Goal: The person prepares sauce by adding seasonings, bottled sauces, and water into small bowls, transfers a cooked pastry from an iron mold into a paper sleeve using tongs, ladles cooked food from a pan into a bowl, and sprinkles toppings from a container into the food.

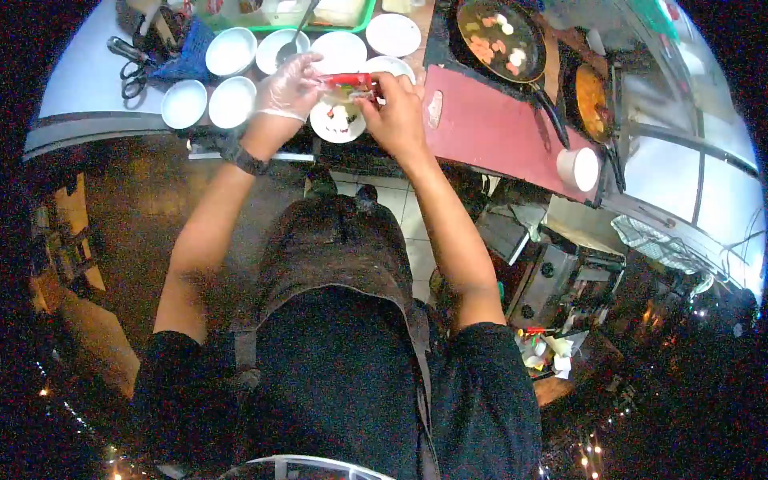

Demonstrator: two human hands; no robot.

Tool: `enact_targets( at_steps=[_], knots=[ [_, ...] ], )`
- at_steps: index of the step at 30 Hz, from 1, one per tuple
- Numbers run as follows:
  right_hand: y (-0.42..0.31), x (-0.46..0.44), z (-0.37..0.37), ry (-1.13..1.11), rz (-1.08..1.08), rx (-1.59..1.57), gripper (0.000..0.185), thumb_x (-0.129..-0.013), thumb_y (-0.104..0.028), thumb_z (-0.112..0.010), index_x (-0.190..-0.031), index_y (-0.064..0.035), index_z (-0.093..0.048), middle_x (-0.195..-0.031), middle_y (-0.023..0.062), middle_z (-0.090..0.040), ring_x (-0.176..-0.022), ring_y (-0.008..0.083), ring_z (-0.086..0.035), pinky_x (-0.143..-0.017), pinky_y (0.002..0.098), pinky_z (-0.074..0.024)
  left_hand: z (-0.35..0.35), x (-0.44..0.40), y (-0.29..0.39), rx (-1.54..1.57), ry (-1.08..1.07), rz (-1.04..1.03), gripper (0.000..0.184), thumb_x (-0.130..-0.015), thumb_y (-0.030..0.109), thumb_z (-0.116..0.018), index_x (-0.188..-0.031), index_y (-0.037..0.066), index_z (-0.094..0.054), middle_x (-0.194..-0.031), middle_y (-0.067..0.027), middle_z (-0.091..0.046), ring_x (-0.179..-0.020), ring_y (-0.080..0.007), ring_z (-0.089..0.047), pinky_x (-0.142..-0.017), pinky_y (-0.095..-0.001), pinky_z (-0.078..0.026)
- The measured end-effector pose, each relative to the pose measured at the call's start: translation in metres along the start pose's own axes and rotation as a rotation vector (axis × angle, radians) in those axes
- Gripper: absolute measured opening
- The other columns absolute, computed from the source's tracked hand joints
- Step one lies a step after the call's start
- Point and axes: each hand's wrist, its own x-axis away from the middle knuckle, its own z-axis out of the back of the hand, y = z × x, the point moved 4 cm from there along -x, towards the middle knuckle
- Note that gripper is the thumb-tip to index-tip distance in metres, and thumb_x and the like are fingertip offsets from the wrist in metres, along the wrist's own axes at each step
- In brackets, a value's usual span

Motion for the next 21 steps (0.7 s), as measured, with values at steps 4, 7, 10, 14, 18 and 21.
enact_targets(
  at_steps=[4,7,10,14,18,21],
  knots=[
    [-0.012,-0.011,0.013,-0.007,0.042,0.043,0.031,-0.081,-0.013,-0.078,-0.110,-0.0096,-0.067,-0.086,0.0092,-0.066,-0.088,0.0297,-0.061,-0.083,0.0438,-0.0418,0.013,0.002,-0.004,-0.033,0.077,-0.068,0.052,-0.085,0.008,-0.078,-0.133,0.006,-0.057,-0.103,-0.0097,-0.074,-0.096,-0.0167,-0.073,-0.085,-0.0312,-0.058],
    [-0.021,-0.047,0.012,0.104,0.222,0.105,0.028,-0.083,-0.008,-0.073,-0.110,-0.0120,-0.068,-0.089,0.0070,-0.066,-0.089,0.0288,-0.059,-0.082,0.0431,-0.0423,0.024,0.013,-0.009,0.170,0.134,0.026,0.050,-0.086,0.009,-0.078,-0.132,0.005,-0.058,-0.104,-0.0098,-0.074,-0.097,-0.0160,-0.073,-0.086,-0.0310,-0.059],
    [-0.031,-0.090,0.003,0.186,0.371,0.210,0.029,-0.084,-0.007,-0.069,-0.112,-0.0149,-0.069,-0.093,0.0038,-0.066,-0.091,0.0282,-0.059,-0.081,0.0423,-0.0423,0.037,0.024,-0.004,0.071,0.054,0.129,0.052,-0.087,-0.010,-0.068,-0.136,0.001,-0.051,-0.111,-0.0104,-0.066,-0.105,-0.0169,-0.068,-0.093,-0.0291,-0.058],
    [-0.025,-0.130,-0.030,0.099,0.425,0.535,0.031,-0.088,-0.016,-0.070,-0.119,-0.0215,-0.070,-0.096,0.0035,-0.066,-0.098,0.0280,-0.058,-0.085,0.0440,-0.0423,0.058,0.041,0.008,0.034,0.073,0.212,0.047,-0.088,-0.002,-0.074,-0.131,-0.002,-0.054,-0.105,-0.0098,-0.071,-0.102,-0.0151,-0.071,-0.087,-0.0270,-0.058],
    [-0.063,-0.171,-0.053,0.134,0.420,0.409,0.048,-0.080,-0.033,-0.081,-0.126,-0.0264,-0.068,-0.097,0.0074,-0.065,-0.109,0.0325,-0.054,-0.093,0.0462,-0.0415,0.073,0.053,0.001,0.054,0.114,0.193,0.045,-0.088,-0.001,-0.075,-0.129,0.000,-0.057,-0.104,-0.0086,-0.072,-0.100,-0.0147,-0.072,-0.085,-0.0276,-0.058],
    [-0.110,-0.217,-0.096,0.029,0.543,0.324,0.039,-0.076,-0.029,-0.078,-0.113,-0.0160,-0.073,-0.121,0.0142,-0.059,-0.110,0.0329,-0.052,-0.090,0.0488,-0.0440,0.075,0.053,0.004,-0.020,0.115,0.139,0.044,-0.088,0.003,-0.077,-0.128,0.000,-0.058,-0.103,-0.0091,-0.073,-0.096,-0.0136,-0.072,-0.084,-0.0277,-0.058]
  ],
)
